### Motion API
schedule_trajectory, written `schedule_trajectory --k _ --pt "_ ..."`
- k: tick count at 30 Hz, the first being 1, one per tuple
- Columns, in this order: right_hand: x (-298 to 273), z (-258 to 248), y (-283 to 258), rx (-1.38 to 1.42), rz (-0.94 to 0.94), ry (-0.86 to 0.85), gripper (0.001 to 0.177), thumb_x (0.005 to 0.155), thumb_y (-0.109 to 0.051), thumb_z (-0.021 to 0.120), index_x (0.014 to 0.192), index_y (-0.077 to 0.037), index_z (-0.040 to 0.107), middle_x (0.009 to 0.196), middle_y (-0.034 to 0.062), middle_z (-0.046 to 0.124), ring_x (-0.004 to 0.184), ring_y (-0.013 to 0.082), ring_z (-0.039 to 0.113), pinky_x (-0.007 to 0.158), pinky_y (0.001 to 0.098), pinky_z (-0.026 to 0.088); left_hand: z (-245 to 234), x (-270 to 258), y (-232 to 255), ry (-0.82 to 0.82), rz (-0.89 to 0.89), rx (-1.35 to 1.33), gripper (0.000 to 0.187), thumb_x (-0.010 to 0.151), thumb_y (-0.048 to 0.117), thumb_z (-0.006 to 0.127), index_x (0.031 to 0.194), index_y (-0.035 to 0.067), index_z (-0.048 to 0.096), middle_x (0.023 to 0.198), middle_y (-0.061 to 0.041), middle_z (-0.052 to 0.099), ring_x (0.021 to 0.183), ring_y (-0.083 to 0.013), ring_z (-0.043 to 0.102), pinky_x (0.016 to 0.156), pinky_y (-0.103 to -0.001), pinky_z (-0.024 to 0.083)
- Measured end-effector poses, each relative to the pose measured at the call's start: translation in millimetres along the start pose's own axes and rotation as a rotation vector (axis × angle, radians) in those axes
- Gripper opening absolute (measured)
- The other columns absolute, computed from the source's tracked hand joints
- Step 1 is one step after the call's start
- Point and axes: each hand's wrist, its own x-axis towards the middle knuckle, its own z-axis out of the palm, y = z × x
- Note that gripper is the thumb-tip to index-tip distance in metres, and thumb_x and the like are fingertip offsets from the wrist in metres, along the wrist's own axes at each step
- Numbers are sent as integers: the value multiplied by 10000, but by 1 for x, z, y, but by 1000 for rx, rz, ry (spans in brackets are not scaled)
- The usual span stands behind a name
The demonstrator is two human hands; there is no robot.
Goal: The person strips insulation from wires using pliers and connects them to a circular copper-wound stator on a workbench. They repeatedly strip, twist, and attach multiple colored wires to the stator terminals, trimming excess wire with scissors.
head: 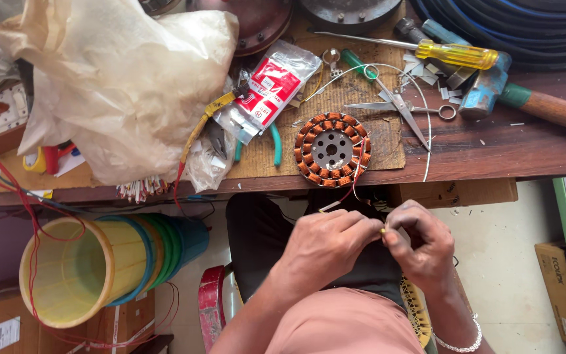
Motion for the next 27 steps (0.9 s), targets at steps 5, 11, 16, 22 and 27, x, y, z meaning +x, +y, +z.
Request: schedule_trajectory --k 5,11,16,22,27 --pt "-12 -3 3 371 -194 -34 175 931 -177 730 885 -42 628 804 3 608 663 69 612 570 213 537 -32 -3 -9 389 24 -44 267 840 -46 661 1062 86 728 1002 -75 774 849 -240 767 752 -347 607" --pt "47 -10 4 -395 -29 -10 85 955 -69 726 1000 -1 701 887 69 671 734 149 664 610 269 532 -81 -12 -26 741 -191 -295 191 977 -18 728 1149 57 764 898 -51 781 589 -45 604 512 -192 453" --pt "99 12 16 -521 -44 -128 196 940 -63 725 1133 -45 756 974 113 659 853 226 666 718 358 549 -107 -12 -44 787 -170 -479 133 1048 14 702 1166 14 764 872 -83 746 615 -42 591 527 -182 448" --pt "92 8 21 -467 -221 -300 166 924 -59 729 1089 -57 720 1046 103 663 963 229 684 782 363 559 -103 -25 -65 804 -295 -640 161 1044 70 669 1143 -46 720 883 -100 728 664 -65 616 547 -199 458" --pt "79 5 20 -427 -145 -248 289 909 -33 723 1192 -91 725 1029 63 712 896 217 700 784 341 571 -96 -31 -76 793 -327 -733 167 1076 87 636 1159 -42 702 870 -90 715 701 -74 636 555 -207 473"
